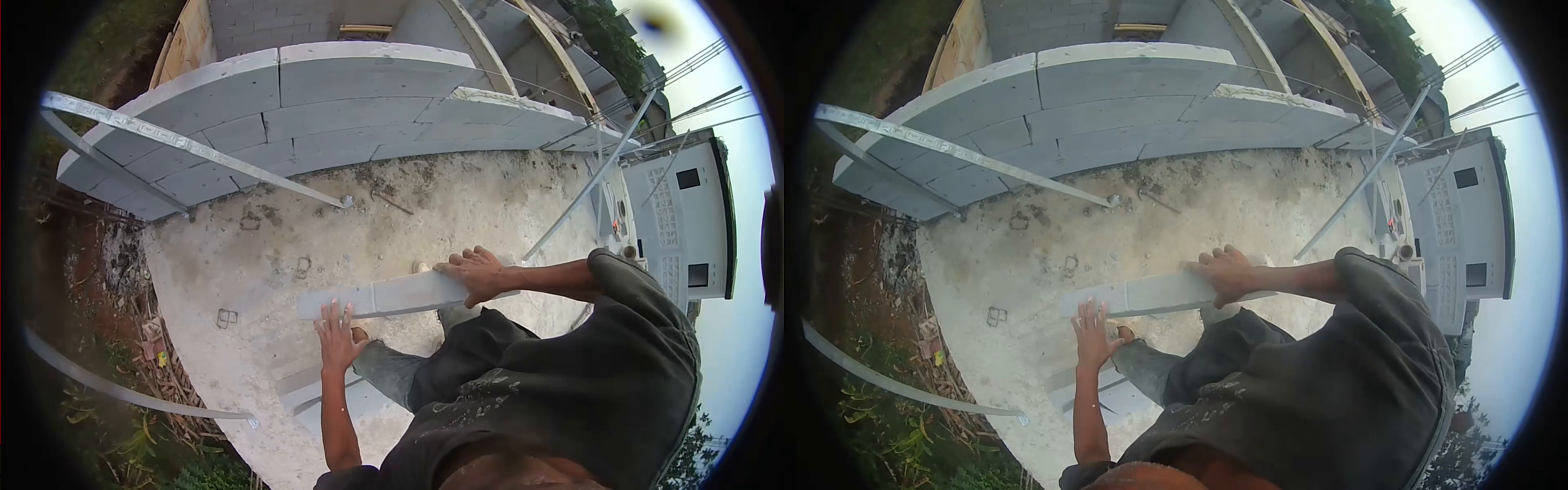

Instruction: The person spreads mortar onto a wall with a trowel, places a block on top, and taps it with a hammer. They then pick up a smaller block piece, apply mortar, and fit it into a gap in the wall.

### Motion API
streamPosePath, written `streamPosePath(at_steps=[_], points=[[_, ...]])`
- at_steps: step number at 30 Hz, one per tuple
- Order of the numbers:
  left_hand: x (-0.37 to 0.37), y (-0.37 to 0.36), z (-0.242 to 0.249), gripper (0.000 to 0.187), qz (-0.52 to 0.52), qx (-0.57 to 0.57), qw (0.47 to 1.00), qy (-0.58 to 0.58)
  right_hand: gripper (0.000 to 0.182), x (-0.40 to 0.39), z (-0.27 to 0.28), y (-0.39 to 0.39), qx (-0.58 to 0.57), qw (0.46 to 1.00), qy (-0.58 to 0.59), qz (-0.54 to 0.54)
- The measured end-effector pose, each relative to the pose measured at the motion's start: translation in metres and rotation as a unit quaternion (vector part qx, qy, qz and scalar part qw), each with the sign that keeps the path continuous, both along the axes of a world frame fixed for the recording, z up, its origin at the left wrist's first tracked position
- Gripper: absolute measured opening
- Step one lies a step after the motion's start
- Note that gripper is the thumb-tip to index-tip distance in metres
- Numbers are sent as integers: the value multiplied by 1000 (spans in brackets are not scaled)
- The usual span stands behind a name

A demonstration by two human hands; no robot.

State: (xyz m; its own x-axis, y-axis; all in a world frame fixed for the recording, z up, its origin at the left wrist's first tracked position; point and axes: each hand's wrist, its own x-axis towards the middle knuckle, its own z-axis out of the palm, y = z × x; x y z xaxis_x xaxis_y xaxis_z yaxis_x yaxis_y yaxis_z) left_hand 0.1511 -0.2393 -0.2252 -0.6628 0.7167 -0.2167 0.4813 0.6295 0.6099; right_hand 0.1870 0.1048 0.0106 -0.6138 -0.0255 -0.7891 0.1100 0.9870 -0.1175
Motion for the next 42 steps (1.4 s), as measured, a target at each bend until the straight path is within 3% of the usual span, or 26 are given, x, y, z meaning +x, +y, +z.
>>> streamPosePath(at_steps=[2,6,9,12,15,20,27,37,42], points=[[-20,48,40,109,-115,71,989,65,101,43,72,59,-19,999,12,-26],[-40,168,144,107,-267,53,962,30,99,136,153,162,-50,993,38,-99],[-43,298,181,108,-343,20,938,44,98,217,161,220,-28,983,91,-154],[-11,421,156,108,-471,-72,876,-73,97,303,157,275,23,971,128,-200],[36,506,170,104,-526,-23,849,43,100,383,142,303,75,951,158,-256],[52,623,222,96,-616,-5,780,110,104,456,132,329,86,900,209,-374],[2,718,306,95,-665,-43,734,131,105,446,131,371,20,856,242,-457],[-117,819,308,96,-672,2,720,175,106,339,107,489,-9,854,279,-438],[-139,873,359,93,-647,-39,741,176,101,312,124,558,-18,846,299,-441]])
